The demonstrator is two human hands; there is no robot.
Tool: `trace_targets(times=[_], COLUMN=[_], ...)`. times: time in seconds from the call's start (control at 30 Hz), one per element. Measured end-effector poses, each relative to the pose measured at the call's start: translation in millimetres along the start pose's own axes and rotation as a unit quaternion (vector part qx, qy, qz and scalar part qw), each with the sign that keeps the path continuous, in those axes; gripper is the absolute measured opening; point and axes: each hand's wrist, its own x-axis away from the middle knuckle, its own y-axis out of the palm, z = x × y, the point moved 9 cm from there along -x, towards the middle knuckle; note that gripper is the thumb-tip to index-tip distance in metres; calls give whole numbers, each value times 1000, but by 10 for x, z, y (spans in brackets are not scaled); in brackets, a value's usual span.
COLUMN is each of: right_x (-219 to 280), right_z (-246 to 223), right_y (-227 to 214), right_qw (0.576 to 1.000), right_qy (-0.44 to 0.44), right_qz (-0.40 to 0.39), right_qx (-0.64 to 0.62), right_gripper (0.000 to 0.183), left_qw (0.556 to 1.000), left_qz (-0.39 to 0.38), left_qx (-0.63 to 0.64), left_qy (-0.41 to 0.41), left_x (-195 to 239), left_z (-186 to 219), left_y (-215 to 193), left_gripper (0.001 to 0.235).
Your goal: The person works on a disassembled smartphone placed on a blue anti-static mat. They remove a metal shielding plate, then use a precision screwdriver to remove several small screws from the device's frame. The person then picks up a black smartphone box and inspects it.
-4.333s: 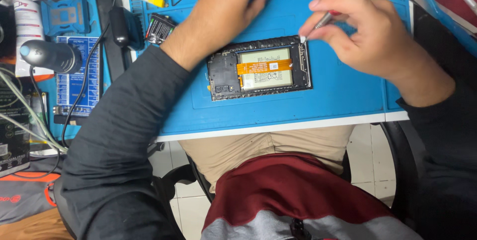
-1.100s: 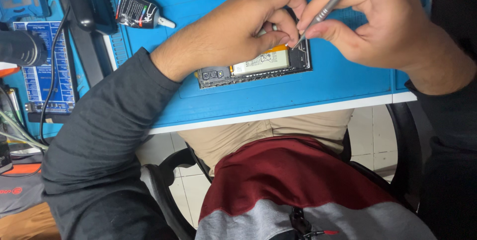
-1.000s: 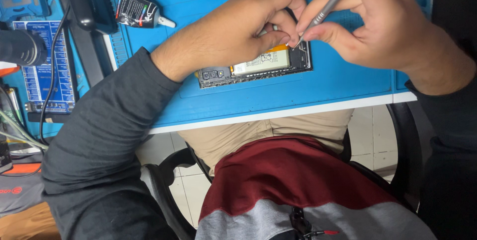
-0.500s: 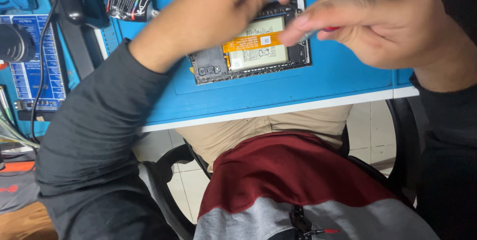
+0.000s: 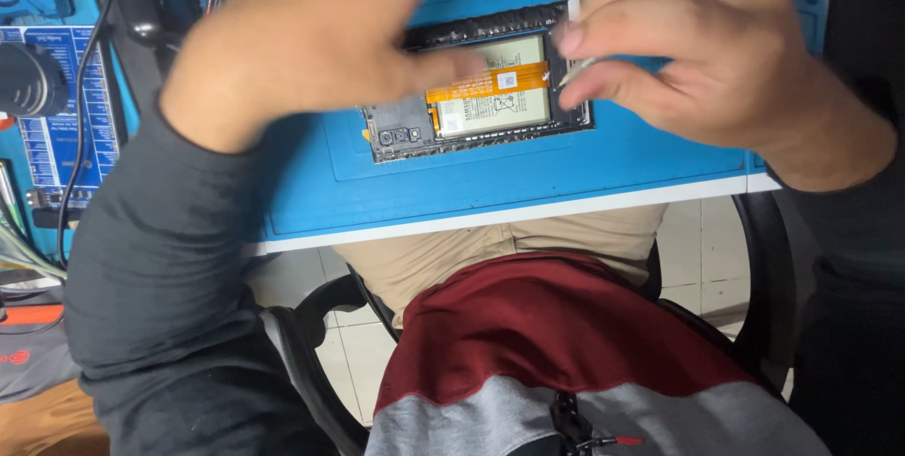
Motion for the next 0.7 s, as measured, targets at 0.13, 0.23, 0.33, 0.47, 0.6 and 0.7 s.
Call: trace_targets(times=[0.13,0.23,0.33,0.47,0.6,0.7], right_x=[33,26,46,72,72,74], right_z=[178,100,87,108,140,94], right_y=[171,111,117,125,134,142], right_qw=[983,998,999,998,998,994], right_qy=[113,50,25,39,53,19], right_qz=[-82,-23,-26,-33,-20,-48], right_qx=[-116,-39,-25,-42,-32,-94], right_gripper=[35,42,43,40,39,31], left_qw=[999,997,993,993,991,991], left_qz=[-38,-60,-76,-47,-53,-58], left_qx=[4,-30,-74,-105,-111,-103], left_qy=[-9,-30,-53,-38,-55,-68], left_x=[-66,-80,-73,-72,-72,-27], left_z=[70,78,70,100,75,79], left_y=[292,452,554,562,608,615], left_gripper=[87,100,96,95,95,96])
